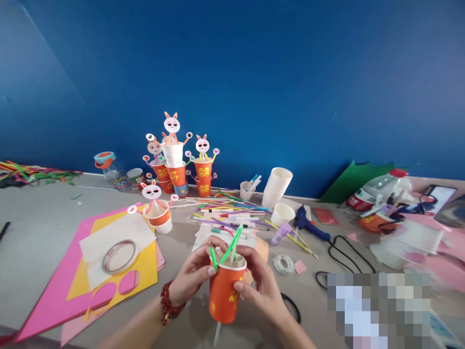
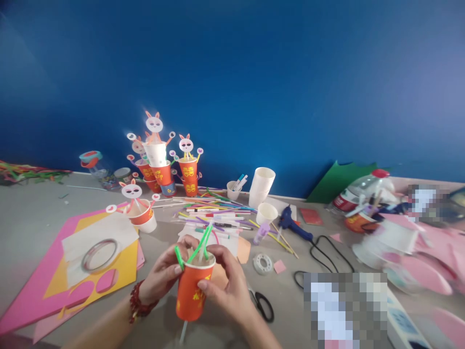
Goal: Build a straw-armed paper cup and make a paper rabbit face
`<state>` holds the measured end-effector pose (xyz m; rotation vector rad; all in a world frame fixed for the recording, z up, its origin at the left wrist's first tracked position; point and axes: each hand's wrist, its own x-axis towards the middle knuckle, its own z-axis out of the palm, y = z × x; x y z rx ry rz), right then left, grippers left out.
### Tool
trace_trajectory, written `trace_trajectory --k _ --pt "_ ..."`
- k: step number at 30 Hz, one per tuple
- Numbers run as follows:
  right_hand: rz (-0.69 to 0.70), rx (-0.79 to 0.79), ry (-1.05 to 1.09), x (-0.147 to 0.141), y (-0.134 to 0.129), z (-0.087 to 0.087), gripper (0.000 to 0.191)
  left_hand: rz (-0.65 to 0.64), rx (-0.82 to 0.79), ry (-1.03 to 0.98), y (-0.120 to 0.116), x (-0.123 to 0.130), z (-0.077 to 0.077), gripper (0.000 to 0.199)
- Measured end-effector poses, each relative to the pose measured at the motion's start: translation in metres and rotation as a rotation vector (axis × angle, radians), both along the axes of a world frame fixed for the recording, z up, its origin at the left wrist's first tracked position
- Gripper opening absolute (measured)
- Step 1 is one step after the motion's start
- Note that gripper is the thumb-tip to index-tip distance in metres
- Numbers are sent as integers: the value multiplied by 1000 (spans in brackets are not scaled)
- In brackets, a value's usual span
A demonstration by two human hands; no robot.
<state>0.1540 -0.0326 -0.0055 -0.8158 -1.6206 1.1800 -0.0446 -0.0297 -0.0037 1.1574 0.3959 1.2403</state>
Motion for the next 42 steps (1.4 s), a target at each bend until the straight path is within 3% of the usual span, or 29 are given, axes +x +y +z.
trace_trajectory --k 6,17,25,42 --pt "-115 100 -71 2 0 -5 53 -5 -106 -23 -1 2 0 16" --pt "-257 108 -144 -1 -1 -7 59 64 -400 -166 -1 14 -7 30" --pt "-259 152 -220 -1 -1 3 54 -80 -566 -232 2 16 -8 29" --pt "-294 237 -370 -2 -4 12 48 -149 -588 -353 -4 27 -19 19"
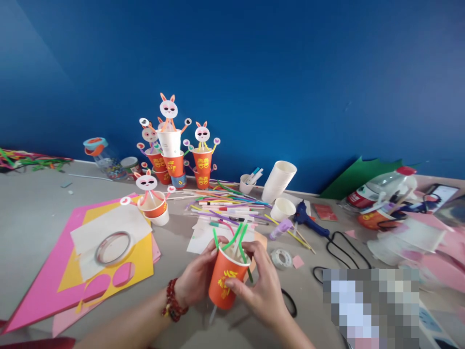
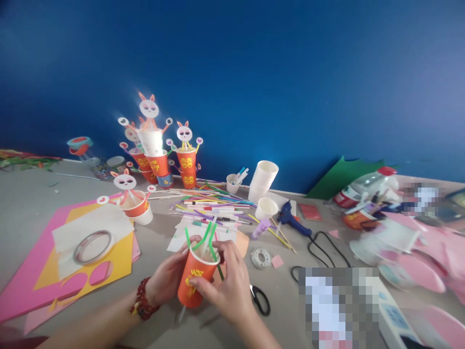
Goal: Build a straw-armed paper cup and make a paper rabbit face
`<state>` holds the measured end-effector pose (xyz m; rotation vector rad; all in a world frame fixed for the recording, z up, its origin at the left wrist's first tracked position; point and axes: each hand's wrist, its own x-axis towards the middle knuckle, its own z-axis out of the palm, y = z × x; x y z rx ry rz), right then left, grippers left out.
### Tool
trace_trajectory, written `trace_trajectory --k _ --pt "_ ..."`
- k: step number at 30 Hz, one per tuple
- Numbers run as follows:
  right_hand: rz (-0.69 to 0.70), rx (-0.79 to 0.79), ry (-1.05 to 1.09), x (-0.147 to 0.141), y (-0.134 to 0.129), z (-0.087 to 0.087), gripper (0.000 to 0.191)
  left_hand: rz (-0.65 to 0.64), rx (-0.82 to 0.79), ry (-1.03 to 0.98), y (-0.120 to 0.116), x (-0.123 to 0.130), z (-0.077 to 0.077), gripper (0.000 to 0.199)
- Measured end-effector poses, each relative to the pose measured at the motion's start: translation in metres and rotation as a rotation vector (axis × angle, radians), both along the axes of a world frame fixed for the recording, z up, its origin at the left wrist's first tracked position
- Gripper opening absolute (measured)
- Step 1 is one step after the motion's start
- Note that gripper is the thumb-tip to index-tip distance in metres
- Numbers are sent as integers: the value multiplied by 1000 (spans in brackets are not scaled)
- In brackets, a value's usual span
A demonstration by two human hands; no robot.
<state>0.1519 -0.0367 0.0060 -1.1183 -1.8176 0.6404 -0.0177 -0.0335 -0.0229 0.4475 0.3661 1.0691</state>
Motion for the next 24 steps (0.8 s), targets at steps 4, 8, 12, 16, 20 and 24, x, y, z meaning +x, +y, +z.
trace_trajectory --k 4,8,12,16,20,24 --pt "24 23 -9 0 0 -3 54 -17 0 10 2 1 -1 19" --pt "104 53 101 6 1 -4 58 -12 4 -1 1 0 -6 15" --pt "175 20 249 14 5 -2 41 -66 35 -30 -1 -1 -10 14" --pt "161 -76 360 18 13 2 29 -111 70 3 -2 -2 -6 16" --pt "264 -128 283 18 21 5 23 -216 97 32 -3 1 -4 24" --pt "388 -212 210 18 21 9 15 -287 87 32 -7 3 -9 30"
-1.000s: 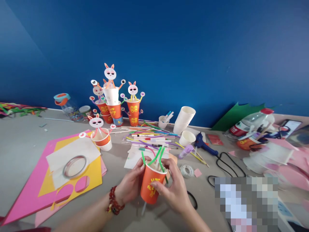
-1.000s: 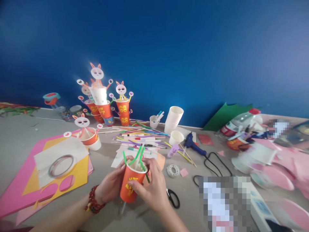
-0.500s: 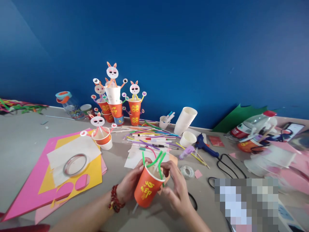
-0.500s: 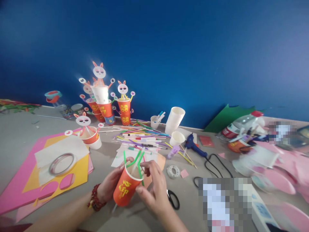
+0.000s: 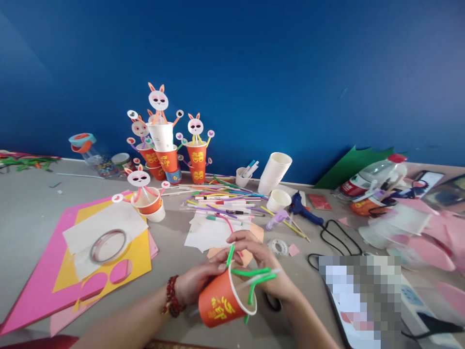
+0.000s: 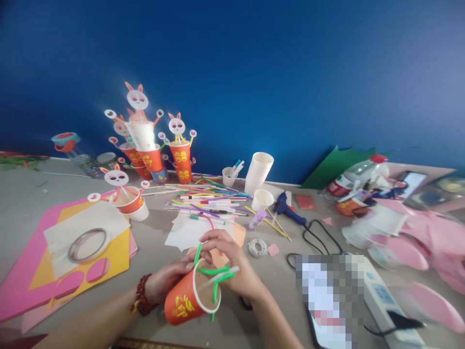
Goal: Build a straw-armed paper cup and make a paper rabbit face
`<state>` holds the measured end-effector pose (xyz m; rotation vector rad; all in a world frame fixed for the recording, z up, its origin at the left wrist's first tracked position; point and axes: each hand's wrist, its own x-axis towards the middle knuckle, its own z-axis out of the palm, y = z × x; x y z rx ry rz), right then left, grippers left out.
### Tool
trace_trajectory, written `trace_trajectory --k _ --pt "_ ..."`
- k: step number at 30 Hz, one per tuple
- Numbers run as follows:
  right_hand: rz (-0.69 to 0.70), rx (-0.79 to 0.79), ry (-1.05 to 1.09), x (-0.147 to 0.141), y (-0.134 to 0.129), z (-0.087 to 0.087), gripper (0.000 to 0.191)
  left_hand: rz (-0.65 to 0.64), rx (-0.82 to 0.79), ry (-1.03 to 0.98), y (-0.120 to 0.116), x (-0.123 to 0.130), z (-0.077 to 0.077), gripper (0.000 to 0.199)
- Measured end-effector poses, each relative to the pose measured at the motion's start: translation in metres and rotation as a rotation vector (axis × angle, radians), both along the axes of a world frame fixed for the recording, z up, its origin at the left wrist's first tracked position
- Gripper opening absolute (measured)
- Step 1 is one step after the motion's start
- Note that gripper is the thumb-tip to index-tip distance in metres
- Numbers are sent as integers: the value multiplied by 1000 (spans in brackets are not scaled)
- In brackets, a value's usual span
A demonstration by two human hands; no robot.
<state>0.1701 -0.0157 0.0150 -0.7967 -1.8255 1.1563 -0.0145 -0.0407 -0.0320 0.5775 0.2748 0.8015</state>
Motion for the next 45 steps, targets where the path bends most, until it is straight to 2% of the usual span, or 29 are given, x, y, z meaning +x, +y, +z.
trace_trajectory --k 6,10,15,21,25,34,37,41,45 --pt "159 -137 27 -4 -4 5 13 -52 -66 4 -4 -4 -2 31" --pt "183 -186 110 -9 -4 -3 15 -65 -67 -1 -4 -4 2 26" --pt "203 -249 243 -12 -4 -12 21 -68 -88 27 -5 -4 -1 22" --pt "228 -380 417 -15 -6 -20 20 -81 -71 -4 -4 -2 5 30" --pt "255 -445 478 -17 -8 -19 23 -70 -27 23 -6 0 7 31" --pt "304 -428 446 -17 -6 -16 20 -77 -13 139 -7 -3 4 36" --pt "332 -432 463 -17 -3 -20 21 -76 -47 150 -6 -3 8 34" --pt "320 -418 459 -18 -1 -23 21 -181 -81 147 -7 -1 19 48" --pt "298 -429 461 -19 -1 -25 24 -184 -109 152 -10 1 22 52"
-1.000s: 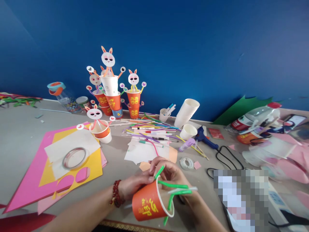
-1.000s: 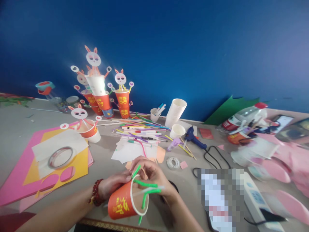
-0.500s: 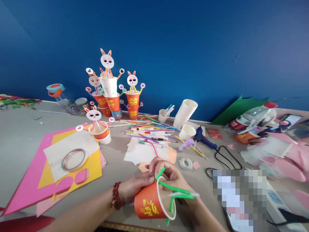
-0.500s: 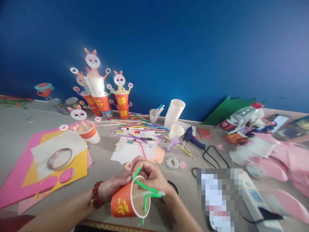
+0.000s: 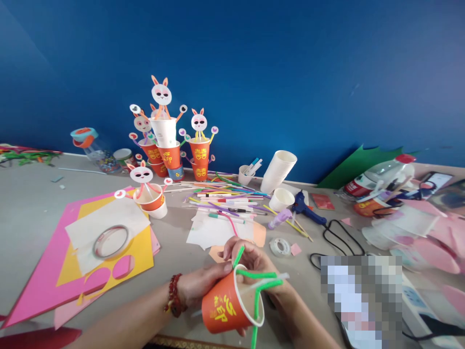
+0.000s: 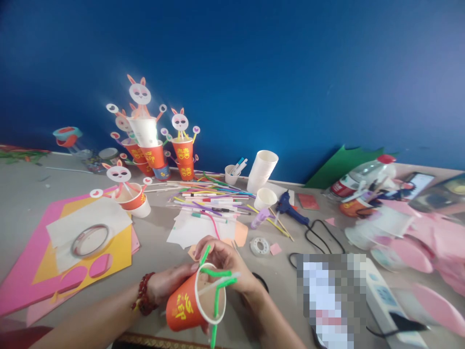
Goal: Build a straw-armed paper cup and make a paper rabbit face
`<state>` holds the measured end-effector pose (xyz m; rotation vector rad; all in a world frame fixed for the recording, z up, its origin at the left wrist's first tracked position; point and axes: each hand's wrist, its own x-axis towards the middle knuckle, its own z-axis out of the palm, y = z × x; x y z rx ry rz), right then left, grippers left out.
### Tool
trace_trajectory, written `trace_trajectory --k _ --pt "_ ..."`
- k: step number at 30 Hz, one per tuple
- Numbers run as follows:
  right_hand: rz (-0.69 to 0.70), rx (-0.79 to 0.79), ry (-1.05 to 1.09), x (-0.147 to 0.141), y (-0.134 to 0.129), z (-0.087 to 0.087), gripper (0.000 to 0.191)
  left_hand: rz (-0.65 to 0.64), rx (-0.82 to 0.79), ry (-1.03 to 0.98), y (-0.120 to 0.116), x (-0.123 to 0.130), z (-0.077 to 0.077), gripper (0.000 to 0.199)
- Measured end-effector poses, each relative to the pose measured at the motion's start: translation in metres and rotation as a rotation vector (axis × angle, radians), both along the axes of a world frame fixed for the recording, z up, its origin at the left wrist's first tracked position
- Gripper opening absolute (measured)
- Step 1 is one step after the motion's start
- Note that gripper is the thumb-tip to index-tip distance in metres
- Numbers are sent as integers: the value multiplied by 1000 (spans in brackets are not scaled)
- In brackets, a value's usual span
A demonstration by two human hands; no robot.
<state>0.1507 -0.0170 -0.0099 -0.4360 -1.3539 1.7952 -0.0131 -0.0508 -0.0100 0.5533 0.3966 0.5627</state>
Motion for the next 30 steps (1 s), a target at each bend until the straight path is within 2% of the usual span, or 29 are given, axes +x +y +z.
trace_trajectory --k 5,7,10,12,16,20,25,30 --pt "-35 -118 -24 1 3 -3 31 5 -41 9 1 2 -11 58" --pt "-116 -156 -13 5 7 -4 35 40 -54 26 3 1 -14 61" --pt "-321 -67 17 13 12 1 32 106 -72 54 6 0 -16 62" --pt "-396 11 20 17 12 6 33 147 -81 87 8 -1 -16 61" --pt "-429 55 -77 20 5 12 29 191 -64 163 8 0 -20 57" --pt "-497 -13 -141 14 1 8 17 259 -51 224 5 2 -26 51" --pt "-528 -149 -114 9 2 4 22 325 -42 239 3 3 -29 48" --pt "-502 -161 -113 7 0 8 21 332 5 245 4 2 -26 46"
